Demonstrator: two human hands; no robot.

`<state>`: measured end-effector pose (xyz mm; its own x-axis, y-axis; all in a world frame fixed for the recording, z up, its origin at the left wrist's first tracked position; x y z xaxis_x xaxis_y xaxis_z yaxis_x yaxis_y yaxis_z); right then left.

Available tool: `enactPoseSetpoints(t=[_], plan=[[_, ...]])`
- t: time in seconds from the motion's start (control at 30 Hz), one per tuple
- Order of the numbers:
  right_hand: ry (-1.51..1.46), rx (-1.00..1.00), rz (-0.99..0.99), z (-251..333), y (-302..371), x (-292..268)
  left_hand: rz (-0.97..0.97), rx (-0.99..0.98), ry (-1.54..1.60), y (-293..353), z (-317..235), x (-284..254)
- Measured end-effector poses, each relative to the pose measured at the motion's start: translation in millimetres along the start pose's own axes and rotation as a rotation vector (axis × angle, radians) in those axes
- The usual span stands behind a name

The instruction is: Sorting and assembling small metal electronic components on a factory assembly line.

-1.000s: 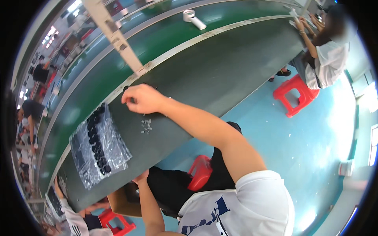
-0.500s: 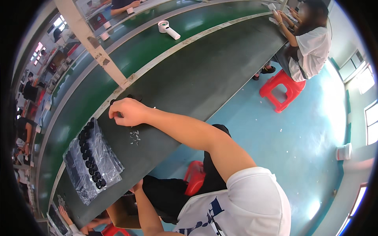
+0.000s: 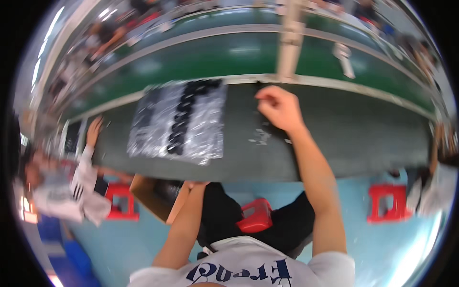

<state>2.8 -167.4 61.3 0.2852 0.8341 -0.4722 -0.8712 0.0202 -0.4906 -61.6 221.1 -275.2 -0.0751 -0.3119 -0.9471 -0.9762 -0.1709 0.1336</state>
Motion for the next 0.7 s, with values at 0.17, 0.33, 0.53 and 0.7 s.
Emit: enactPoseSetpoints(t=[0.17, 0.33, 0.53, 0.7], plan=[[0.038, 0.03, 0.08, -18, 4, 1, 0.021, 0.001, -0.081, 5, -44, -18], [-0.096, -0.031, 0.123, 3, -8, 33, -0.101, -0.096, 0.142, -16, 10, 16], [-0.049, 0.08, 0.108, -33, 1, 4, 0.188, -0.085, 0.035, 17, -50, -41], [-0.034, 0.039, 0.123, -37, -3, 14, 0.169, -0.129, 0.1, 23, -45, -65]])
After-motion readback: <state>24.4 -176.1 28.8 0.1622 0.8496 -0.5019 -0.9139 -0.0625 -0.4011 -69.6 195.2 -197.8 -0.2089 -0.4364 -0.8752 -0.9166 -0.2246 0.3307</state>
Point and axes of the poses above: each hand's wrist, its own y-axis away from the middle knuckle, its own x-axis out of the palm, z = x × y, the point moved 8 cm from there along -y, towards the middle knuckle, and after that the axes turned 11 degrees about y, right-handed, at the moved point
